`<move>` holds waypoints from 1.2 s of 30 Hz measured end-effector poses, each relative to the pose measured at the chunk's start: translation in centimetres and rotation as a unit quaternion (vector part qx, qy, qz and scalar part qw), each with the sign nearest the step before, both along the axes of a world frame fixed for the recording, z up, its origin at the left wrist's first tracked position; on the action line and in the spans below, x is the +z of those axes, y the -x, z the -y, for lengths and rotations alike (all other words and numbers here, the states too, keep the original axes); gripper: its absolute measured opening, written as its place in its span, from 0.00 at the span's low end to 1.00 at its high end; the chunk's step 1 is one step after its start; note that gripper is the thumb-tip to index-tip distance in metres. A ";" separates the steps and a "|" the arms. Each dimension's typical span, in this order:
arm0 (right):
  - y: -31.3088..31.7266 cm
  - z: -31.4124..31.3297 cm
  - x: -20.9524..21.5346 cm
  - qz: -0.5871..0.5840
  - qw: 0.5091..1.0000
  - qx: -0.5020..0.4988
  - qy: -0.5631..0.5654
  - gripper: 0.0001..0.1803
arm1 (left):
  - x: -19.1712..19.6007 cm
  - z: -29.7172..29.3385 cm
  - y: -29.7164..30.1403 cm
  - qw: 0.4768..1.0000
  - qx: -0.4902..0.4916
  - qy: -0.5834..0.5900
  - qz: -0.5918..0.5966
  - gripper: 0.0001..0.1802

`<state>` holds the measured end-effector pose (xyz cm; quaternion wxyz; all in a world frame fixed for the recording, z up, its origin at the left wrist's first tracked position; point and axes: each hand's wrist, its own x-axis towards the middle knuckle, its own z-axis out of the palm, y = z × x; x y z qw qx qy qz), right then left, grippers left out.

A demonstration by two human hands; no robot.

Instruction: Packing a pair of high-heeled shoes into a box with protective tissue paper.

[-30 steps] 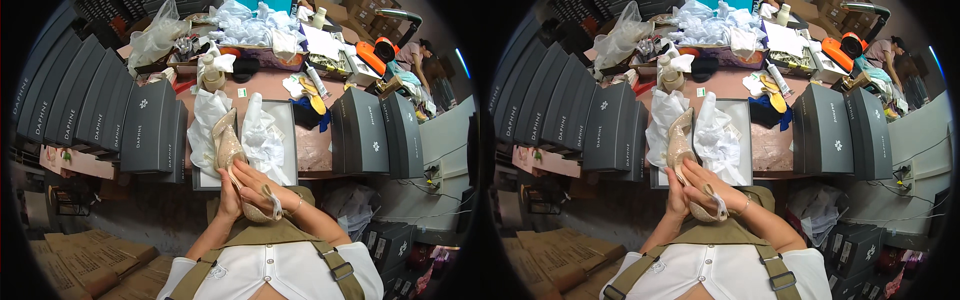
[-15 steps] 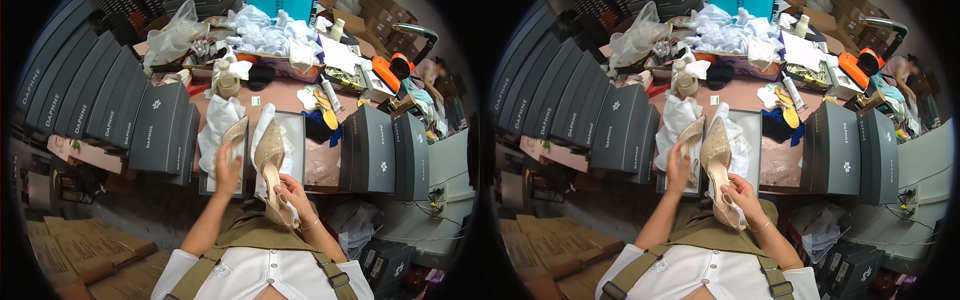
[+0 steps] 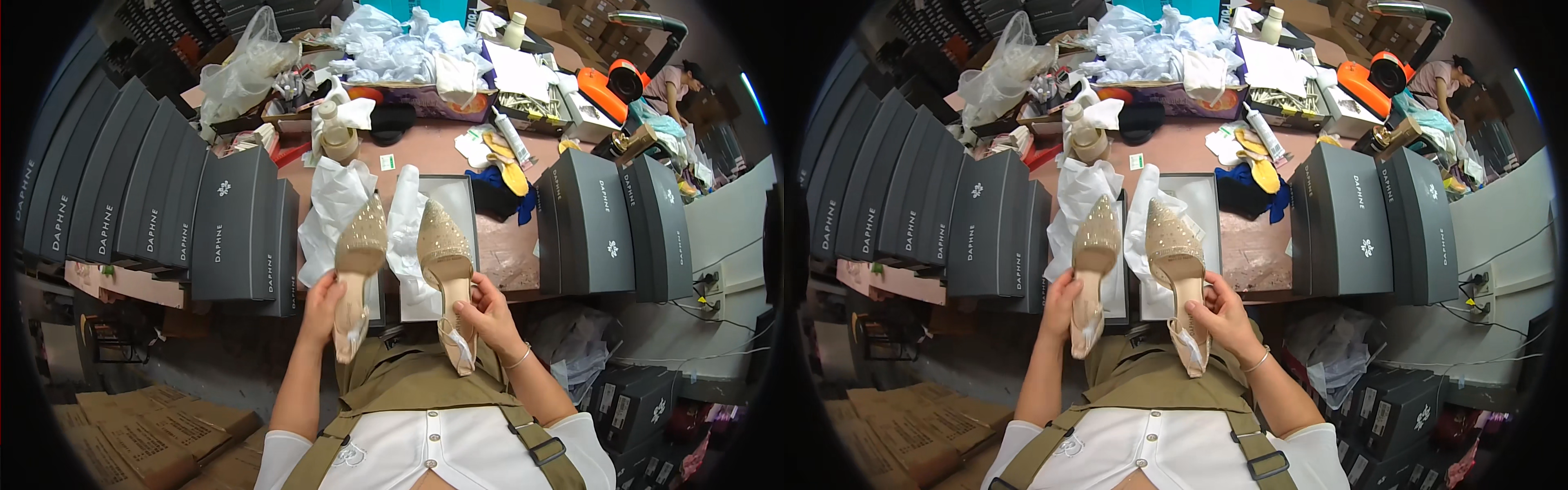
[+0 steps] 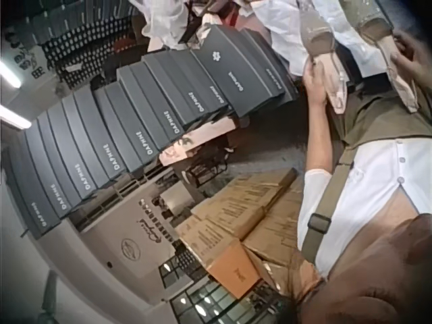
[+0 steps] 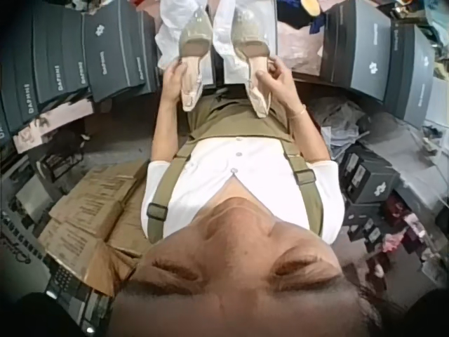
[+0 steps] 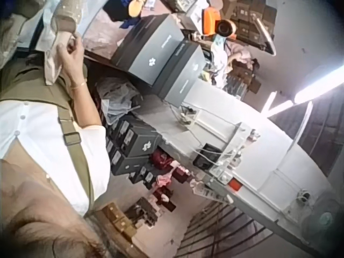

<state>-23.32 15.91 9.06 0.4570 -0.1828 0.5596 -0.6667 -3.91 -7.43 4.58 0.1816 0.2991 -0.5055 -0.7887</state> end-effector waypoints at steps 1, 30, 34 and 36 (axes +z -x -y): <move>0.1 -0.6 0.1 -0.017 1.000 0.011 -0.004 0.27 | 1.0 -1.8 -0.3 0.999 -0.005 -0.034 -0.037 0.19; -0.5 -6.7 -0.6 -0.313 0.940 0.031 -0.132 0.30 | 1.0 -6.5 -2.6 0.995 -0.085 -0.001 0.053 0.25; -0.4 -7.0 -0.5 -0.325 0.936 0.039 -0.129 0.31 | 1.6 -6.2 -3.0 0.994 -0.090 0.028 0.060 0.25; -0.3 -7.3 -0.8 -0.303 0.943 0.054 -0.125 0.30 | 2.0 -6.1 -3.2 0.992 -0.094 0.045 0.064 0.25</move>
